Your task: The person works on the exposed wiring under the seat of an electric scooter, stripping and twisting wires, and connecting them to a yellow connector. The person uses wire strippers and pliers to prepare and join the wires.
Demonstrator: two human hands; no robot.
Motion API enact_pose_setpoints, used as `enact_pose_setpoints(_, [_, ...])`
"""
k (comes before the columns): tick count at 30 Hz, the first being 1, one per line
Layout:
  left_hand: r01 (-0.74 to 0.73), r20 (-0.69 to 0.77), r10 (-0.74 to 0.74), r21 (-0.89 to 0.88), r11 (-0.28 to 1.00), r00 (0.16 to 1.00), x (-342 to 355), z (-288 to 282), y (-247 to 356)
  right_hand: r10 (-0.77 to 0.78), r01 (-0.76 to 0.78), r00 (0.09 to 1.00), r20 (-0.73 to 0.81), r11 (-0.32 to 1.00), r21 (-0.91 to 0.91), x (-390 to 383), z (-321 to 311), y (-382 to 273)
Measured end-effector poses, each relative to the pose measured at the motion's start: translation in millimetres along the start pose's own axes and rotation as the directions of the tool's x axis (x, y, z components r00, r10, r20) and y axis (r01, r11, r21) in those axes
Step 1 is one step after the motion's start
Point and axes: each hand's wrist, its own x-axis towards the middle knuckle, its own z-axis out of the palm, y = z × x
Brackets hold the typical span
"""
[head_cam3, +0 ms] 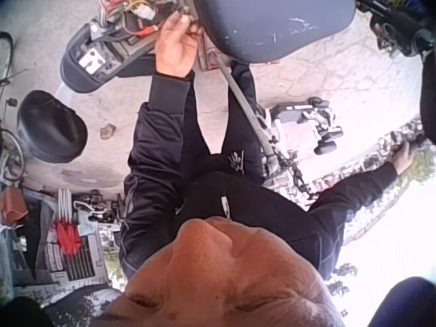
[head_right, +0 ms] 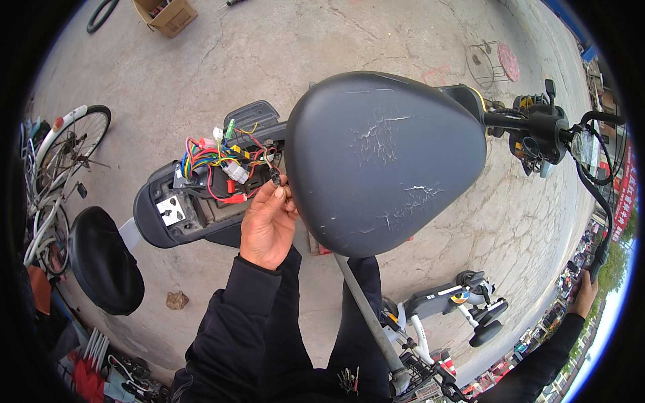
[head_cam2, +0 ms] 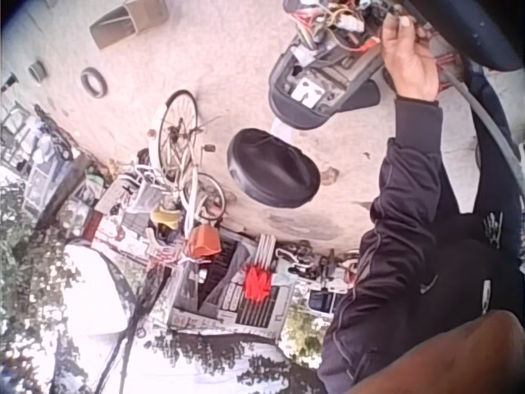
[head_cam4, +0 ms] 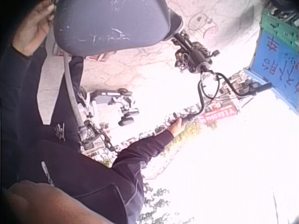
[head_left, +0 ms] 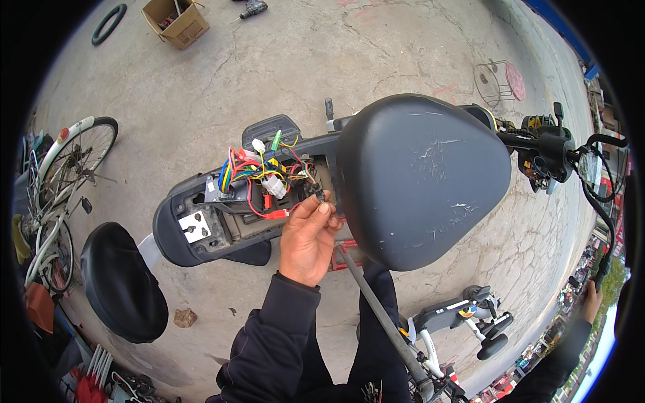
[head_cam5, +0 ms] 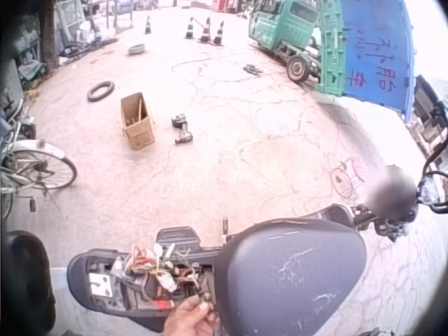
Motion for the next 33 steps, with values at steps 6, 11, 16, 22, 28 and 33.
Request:
enact_pose_setpoints(6, [-0.025, -0.054, 0.03, 0.099, 0.995, 0.998, -2.9, -5.8, -4.5, 0.01, -0.01, 1.0, 0.0, 1.0, -0.003, 0.0, -0.7, -0.6])
enact_pose_setpoints(11, [-0.068, -0.099, 0.113, 0.375, 0.925, 0.989, -2.0, -17.6, -3.0, 0.006, -0.006, 1.0, -0.003, 1.0, -0.014, 3.0, -4.0, 3.1])
enact_pose_setpoints(16, [-0.091, -0.022, 0.11, 0.417, 0.905, 0.994, -3.1, -27.1, 5.2, 0.006, -0.006, 1.0, 0.006, 1.0, -0.014, 6.2, -7.7, 7.6])
enact_pose_setpoints(22, [-0.091, -0.015, 0.11, 0.467, 0.88, 0.994, -13.3, -16.7, 11.3, 0.009, -0.009, 1.0, -0.006, 1.0, -0.02, 8.1, -8.9, 8.2])
enact_pose_setpoints(28, [-0.086, -0.009, 0.102, 0.47, 0.878, 0.995, -22.3, -13.6, 14.8, -0.002, 0.003, 1.0, 0.018, 0.999, -0.043, 10.4, -10.9, 9.4])
enact_pose_setpoints(33, [-0.115, -0.006, 0.135, 0.484, 0.867, 0.991, -22.6, -22.1, 11.2, -0.004, 0.004, 1.0, 0.017, 0.999, -0.038, 11.5, -12.2, 12.1])
